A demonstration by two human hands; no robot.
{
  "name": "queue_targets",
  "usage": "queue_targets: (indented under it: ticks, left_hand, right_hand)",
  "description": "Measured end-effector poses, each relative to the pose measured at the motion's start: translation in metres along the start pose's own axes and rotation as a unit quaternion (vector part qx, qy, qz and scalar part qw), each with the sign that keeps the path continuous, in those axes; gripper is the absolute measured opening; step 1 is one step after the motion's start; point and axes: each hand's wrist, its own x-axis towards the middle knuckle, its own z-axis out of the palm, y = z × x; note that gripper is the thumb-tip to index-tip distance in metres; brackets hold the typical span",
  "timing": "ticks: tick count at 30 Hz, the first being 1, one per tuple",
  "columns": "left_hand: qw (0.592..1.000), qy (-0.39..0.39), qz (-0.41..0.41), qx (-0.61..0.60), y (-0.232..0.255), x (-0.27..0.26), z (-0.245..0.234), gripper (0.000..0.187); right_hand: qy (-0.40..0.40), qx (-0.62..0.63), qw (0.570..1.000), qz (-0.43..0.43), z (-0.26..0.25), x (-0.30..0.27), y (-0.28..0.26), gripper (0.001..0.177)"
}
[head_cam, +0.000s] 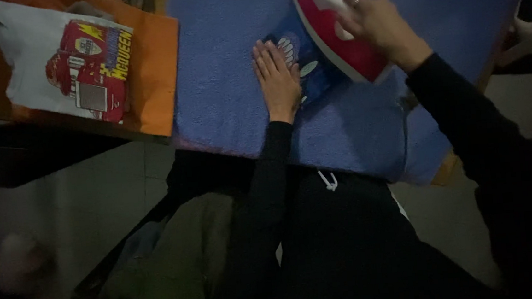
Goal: Ironing a blue long-sleeved shirt on a flat surface.
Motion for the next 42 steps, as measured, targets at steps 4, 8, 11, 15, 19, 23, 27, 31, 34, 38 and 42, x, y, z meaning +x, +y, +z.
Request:
queue_targets:
  ticks: [4,8,11,15,19,23,27,31,34,38,42]
  left_hand:
    - [1.0,0.007,-0.007,0.004,0.005,-0.002,-0.005,0.079]
    - [0.995,0.018,-0.093,-0.036,0.026,-0.009,-0.008,0.077]
    - [0.964,0.064,-0.21,-0.149,0.027,-0.005,0.006,0.08]
    - [0.793,0.092,-0.376,-0.471,-0.009,0.022,0.043,0.062]
    - [0.76,0.075,-0.293,-0.575,0.017,0.056,-0.031,0.035]
    - [0.935,0.138,-0.031,-0.326,0.065,0.088,-0.115,0.02]
    - [0.921,0.236,0.305,-0.057,0.078,0.087,-0.111,0.014]
    - [0.888,0.198,0.414,0.04,0.061,0.028,-0.079,0.025]
    - [0.893,0.022,0.435,0.108,0.031,-0.031,-0.033,0.027]
    - [0.903,-0.037,0.423,0.065,0.011,-0.062,0.002,0.036]
    - [0.961,-0.057,0.271,0.009,0.037,-0.045,-0.023,0.059]
  right_hand:
    - [-0.041,0.072,0.987,0.141,-0.028,-0.052,-0.013,0.048]
    - [-0.058,0.113,0.968,0.218,-0.045,-0.094,-0.001,0.047]
    - [-0.071,0.088,0.97,0.215,-0.052,-0.117,0.012,0.047]
    - [-0.003,0.079,0.961,0.266,-0.053,-0.152,0.036,0.055]
    - [0.107,0.103,0.966,0.212,-0.058,-0.181,0.058,0.057]
    - [0.159,0.13,0.966,0.155,-0.058,-0.2,0.064,0.056]
    - [0.188,0.208,0.939,0.199,-0.064,-0.203,0.057,0.061]
    - [0.181,0.19,0.932,0.25,-0.055,-0.212,0.074,0.053]
    - [0.198,0.115,0.96,0.16,-0.055,-0.216,0.076,0.054]
    - [0.168,0.086,0.967,0.171,-0.069,-0.196,0.06,0.055]
    - [0.117,0.045,0.991,0.054,-0.067,-0.164,0.057,0.052]
